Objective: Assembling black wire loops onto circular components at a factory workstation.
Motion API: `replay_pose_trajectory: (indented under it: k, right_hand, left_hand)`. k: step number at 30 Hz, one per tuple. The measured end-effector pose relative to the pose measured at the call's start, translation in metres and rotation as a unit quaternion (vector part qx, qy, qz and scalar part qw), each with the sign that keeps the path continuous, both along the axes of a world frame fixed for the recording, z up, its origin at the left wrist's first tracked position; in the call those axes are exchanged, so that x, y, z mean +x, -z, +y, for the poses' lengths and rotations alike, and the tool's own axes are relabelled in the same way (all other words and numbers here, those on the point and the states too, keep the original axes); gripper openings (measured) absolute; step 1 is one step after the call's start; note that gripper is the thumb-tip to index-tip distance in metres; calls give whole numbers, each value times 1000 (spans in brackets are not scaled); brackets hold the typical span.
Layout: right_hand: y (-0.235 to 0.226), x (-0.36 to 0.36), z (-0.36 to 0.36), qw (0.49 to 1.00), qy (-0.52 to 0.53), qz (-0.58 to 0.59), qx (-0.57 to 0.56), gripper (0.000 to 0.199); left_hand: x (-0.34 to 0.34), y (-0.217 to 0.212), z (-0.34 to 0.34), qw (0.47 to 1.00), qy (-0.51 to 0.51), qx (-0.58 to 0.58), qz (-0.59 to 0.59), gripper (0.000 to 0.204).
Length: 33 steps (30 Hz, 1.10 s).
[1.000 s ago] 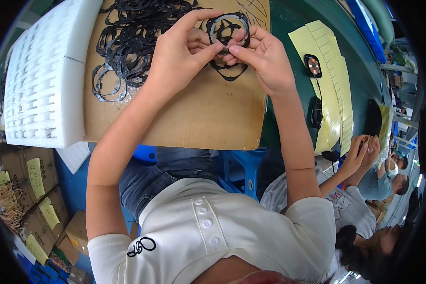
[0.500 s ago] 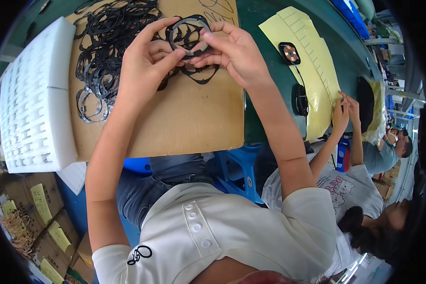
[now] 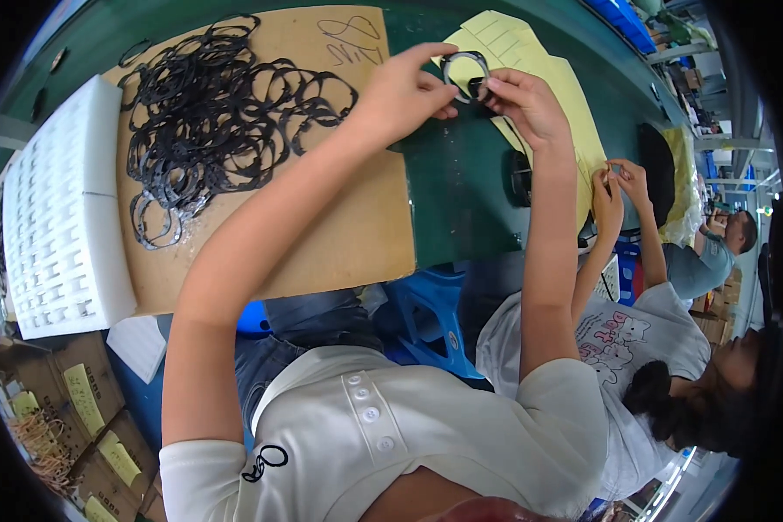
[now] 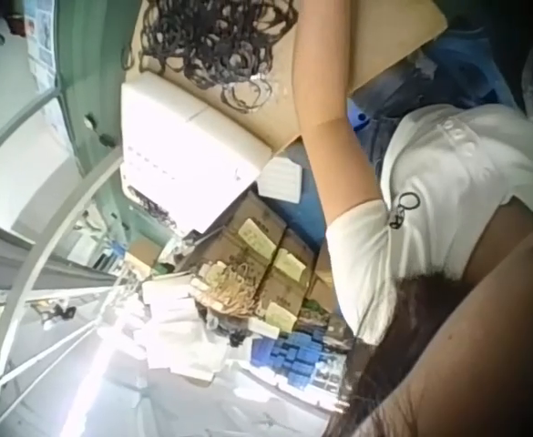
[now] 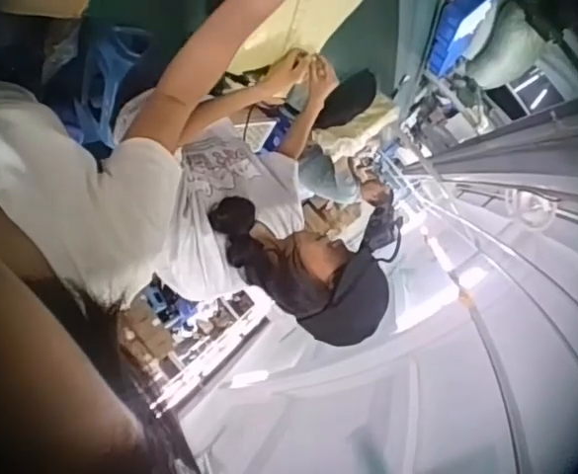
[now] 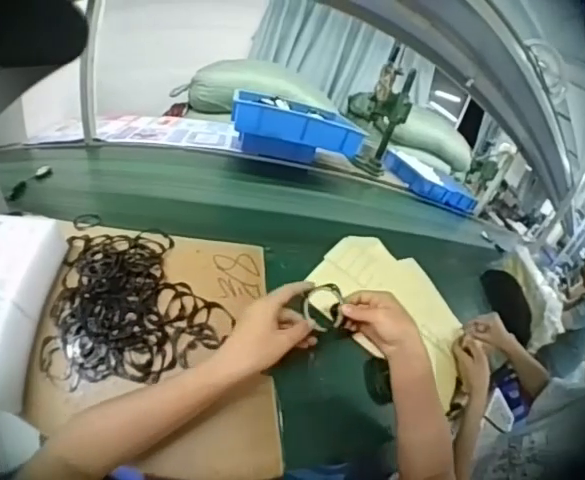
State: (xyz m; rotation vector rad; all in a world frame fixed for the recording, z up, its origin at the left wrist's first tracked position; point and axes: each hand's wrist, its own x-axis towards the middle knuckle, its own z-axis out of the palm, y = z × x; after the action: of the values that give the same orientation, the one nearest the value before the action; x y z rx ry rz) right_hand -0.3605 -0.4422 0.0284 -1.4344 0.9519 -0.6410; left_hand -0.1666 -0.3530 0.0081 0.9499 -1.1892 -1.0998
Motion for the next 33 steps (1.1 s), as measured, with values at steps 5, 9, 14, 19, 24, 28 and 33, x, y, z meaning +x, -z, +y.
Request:
replay_pose_trajectory:
  k: [5,9,14,19,24,28,33]
  right_hand:
    - [11,-42,-38,993,59,102,-8,15]
    - [16,-51,-48,981,79,173,-29,14]
    - [22,-47,-49,979,71,188,-22,12]
    - [20,-39,-45,979,74,189,-33,12]
    - [19,-33,-37,977,93,186,-51,11]
    - [18,-28,-30,967,99,220,-79,10]
    - [9,-24,-11,882,54,409,-228,13]
  left_hand:
    - [-24,1,-28,980,17,68,-187,38]
    - [-31,10,-43,969,-15,55,-239,34]
    - [-38,28,-54,946,-74,-20,-315,29]
    - [-49,34,-59,917,-113,-87,-374,26]
    - [-57,32,-58,912,-80,-54,-398,22]
    - [-61,33,-56,911,-100,-64,-394,19]
    - [-68,27,-50,901,-103,-44,-419,19]
